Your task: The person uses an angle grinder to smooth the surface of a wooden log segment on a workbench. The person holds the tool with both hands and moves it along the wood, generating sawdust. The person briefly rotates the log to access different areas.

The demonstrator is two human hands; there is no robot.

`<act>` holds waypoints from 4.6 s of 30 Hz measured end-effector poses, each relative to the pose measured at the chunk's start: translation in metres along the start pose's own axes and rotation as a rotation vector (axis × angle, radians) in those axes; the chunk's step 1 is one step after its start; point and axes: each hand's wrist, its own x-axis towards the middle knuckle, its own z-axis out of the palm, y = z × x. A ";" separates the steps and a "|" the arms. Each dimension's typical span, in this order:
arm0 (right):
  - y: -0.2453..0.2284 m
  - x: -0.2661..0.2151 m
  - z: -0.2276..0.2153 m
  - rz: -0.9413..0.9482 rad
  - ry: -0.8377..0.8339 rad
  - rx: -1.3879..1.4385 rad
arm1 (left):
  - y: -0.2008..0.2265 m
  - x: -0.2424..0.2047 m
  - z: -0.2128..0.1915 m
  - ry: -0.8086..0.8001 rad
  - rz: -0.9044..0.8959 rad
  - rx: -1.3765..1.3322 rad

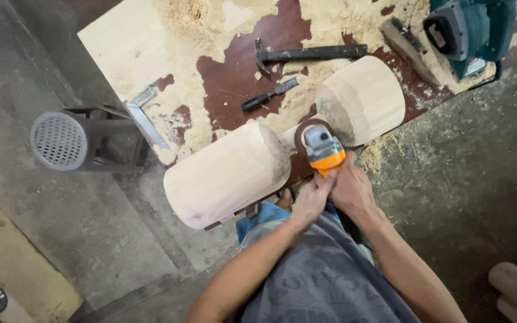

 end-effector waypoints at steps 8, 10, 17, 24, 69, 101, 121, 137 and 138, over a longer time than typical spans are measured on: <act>0.052 -0.057 -0.016 0.107 -0.060 -0.171 | 0.058 0.004 -0.099 0.283 0.100 0.461; 0.068 -0.061 -0.020 0.125 -0.064 -0.167 | 0.061 0.042 -0.089 0.305 0.438 0.776; 0.126 -0.066 -0.044 0.194 0.020 -0.071 | 0.024 0.120 -0.030 0.400 0.245 1.408; 0.175 -0.063 -0.068 0.255 0.038 0.007 | 0.031 0.152 -0.049 0.116 -0.077 1.281; -0.024 0.011 -0.002 -0.229 0.039 -0.100 | 0.015 -0.010 0.014 0.014 -0.139 -0.829; -0.050 0.014 -0.009 -0.111 0.078 -0.293 | 0.007 0.012 0.015 0.038 -0.047 -0.766; -0.027 0.014 -0.009 -0.053 0.024 -0.125 | 0.000 0.006 0.020 0.097 0.013 -0.508; -0.005 0.023 -0.005 -0.154 0.018 0.026 | 0.002 0.006 0.017 0.117 -0.001 -0.346; -0.004 0.024 -0.005 -0.179 0.021 0.049 | 0.004 0.005 0.016 0.114 -0.032 -0.371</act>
